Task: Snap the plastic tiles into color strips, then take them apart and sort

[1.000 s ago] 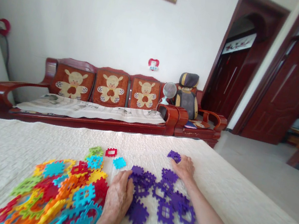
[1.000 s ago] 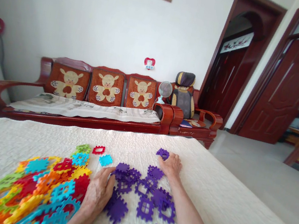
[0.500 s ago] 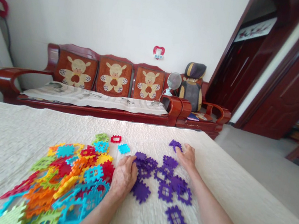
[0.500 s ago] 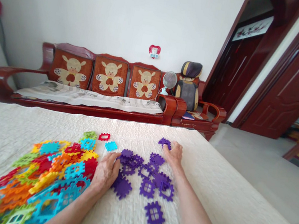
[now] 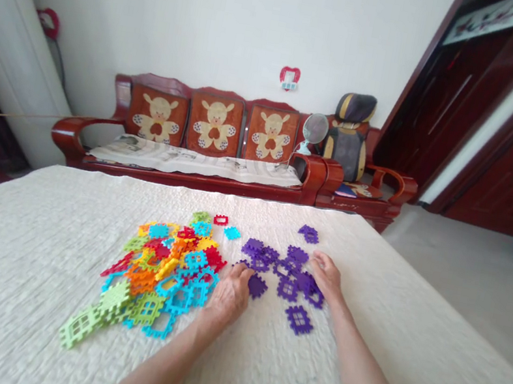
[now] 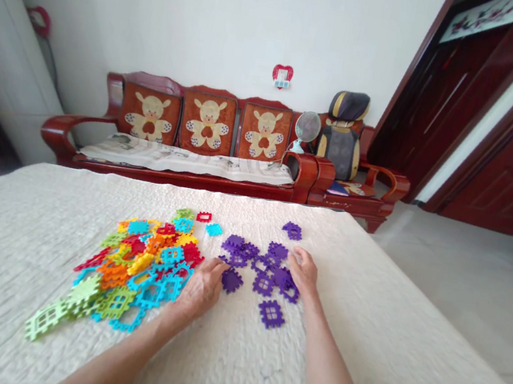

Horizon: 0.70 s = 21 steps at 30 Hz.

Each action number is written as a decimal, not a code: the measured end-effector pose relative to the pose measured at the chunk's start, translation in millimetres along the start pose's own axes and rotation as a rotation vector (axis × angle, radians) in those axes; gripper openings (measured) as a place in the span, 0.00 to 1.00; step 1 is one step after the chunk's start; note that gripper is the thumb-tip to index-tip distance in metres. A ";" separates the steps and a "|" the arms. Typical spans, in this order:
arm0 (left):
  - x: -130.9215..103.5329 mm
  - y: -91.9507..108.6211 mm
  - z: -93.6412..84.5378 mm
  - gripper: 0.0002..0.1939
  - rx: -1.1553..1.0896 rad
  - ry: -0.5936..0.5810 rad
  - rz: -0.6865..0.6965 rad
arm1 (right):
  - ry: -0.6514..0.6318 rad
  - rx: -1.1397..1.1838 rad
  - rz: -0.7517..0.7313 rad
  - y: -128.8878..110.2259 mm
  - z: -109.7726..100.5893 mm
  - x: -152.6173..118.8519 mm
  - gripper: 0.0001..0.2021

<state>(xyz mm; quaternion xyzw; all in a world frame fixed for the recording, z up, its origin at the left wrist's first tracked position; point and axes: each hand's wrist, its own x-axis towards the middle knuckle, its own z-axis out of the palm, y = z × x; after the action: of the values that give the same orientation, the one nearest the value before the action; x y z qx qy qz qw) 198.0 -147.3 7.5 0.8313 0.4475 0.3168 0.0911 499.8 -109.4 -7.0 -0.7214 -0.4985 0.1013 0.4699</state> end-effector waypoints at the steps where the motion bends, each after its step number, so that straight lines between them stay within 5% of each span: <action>1: -7.3 -0.7 0.4 0.21 0.013 0.016 0.011 | 0.004 0.022 0.000 0.4 -0.2 -1.0 0.21; 10: -32.0 -26.6 -5.9 0.25 0.011 0.170 0.105 | 0.051 0.131 0.029 -8.9 -5.3 -3.1 0.21; 21: -25.1 -42.1 -25.3 0.23 0.238 -0.015 -0.072 | 0.057 0.198 0.070 -21.6 -8.3 -9.1 0.21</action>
<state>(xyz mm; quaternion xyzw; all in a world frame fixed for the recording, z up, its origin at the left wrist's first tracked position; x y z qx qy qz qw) 143.7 -146.3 -2.2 0.8221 0.5108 0.2515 0.0065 487.0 -120.3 11.4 -0.6909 -0.4471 0.1457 0.5491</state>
